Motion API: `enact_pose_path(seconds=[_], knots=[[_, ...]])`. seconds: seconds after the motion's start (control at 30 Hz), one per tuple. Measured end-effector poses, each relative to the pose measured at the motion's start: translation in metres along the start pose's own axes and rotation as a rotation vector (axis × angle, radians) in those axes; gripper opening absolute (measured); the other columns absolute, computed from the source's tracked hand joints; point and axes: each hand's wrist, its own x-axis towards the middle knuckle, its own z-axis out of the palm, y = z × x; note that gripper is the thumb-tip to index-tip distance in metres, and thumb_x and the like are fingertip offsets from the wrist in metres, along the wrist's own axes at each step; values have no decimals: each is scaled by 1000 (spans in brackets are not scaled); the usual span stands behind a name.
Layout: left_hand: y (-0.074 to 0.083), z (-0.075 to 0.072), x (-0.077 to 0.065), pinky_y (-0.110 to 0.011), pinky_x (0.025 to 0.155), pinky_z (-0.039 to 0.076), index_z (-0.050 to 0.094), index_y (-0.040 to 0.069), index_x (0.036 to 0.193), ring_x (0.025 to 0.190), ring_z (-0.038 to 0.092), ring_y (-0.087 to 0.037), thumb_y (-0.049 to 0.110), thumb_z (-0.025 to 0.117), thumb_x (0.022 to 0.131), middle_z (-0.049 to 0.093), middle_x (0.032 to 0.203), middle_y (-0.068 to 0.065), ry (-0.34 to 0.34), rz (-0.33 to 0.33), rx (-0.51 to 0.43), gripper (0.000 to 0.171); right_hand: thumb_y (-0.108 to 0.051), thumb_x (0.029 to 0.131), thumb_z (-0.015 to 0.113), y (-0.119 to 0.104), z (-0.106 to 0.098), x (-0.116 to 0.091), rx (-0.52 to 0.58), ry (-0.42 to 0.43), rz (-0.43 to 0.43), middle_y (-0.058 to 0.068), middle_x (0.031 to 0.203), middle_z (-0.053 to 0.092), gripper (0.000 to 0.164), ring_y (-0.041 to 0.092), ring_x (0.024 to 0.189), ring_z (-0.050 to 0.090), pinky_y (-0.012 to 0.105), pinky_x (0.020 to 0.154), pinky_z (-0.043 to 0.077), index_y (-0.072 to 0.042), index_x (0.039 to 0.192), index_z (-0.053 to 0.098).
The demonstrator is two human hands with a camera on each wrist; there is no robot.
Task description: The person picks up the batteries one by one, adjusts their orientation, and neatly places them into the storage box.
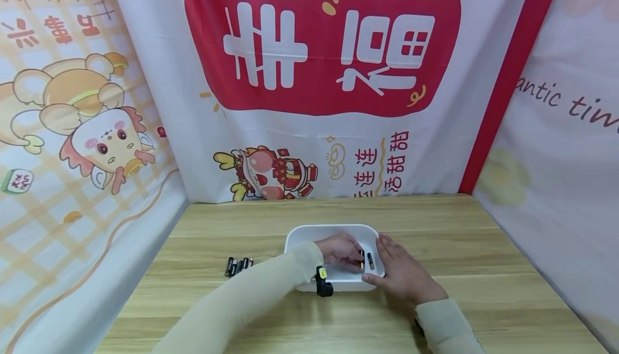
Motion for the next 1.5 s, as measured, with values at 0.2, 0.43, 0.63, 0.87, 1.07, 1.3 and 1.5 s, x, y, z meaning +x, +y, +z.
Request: enact_pose_path(seconds=[0.2, 0.43, 0.63, 0.87, 1.07, 1.3, 1.5], knots=[[1, 7, -2, -32, 65, 61, 64, -10, 90, 68, 66, -26, -12, 64, 84, 68, 82, -21, 58, 2, -10, 7, -70, 90, 46, -1, 0, 0, -11, 5, -9, 20, 156, 24, 99, 35, 142, 24, 49, 115, 25, 7, 148, 28], [4, 14, -4, -33, 63, 61, 64, -10, 81, 67, 68, -28, -14, 65, 80, 68, 76, -21, 150, -6, 38, 5, -70, 90, 45, -1, 0, 1, -16, 3, -1, 19, 157, 24, 98, 35, 142, 23, 49, 115, 25, 6, 149, 28], [6, 20, -6, -33, 60, 60, 62, -7, 74, 65, 68, -28, -13, 68, 77, 67, 71, -17, 221, 14, 117, 9, -70, 90, 45, -3, 0, 0, -18, 4, 2, 19, 157, 23, 97, 35, 142, 23, 49, 115, 25, 6, 149, 28], [3, 22, 4, -29, 52, 58, 63, -3, 67, 54, 64, -23, -9, 74, 71, 65, 63, -11, 290, 38, 262, 13, -72, 89, 43, -3, -3, 0, -13, -25, 31, 16, 158, 21, 98, 33, 144, 20, 49, 116, 23, 3, 151, 25], [-4, 23, 18, -28, 48, 56, 62, -1, 66, 50, 62, -21, -8, 76, 68, 63, 61, -10, 304, 56, 346, 16, -69, 90, 47, -2, -2, -1, -15, -19, 27, 16, 158, 21, 96, 34, 143, 21, 50, 115, 24, 4, 150, 26], [-8, 22, 25, -27, 45, 54, 60, 1, 67, 47, 60, -19, -6, 75, 68, 62, 59, -8, 317, 82, 414, 16, -67, 90, 49, -4, 0, 0, -6, 1, 14, 18, 157, 24, 95, 35, 142, 23, 52, 114, 26, 5, 149, 29], [-9, 22, 24, -25, 45, 52, 61, 3, 67, 46, 59, -18, -3, 76, 67, 62, 58, -6, 325, 100, 468, 16, -69, 89, 47, -6, -2, 0, 1, -24, 41, 16, 158, 22, 97, 34, 143, 21, 51, 115, 24, 3, 150, 27]])
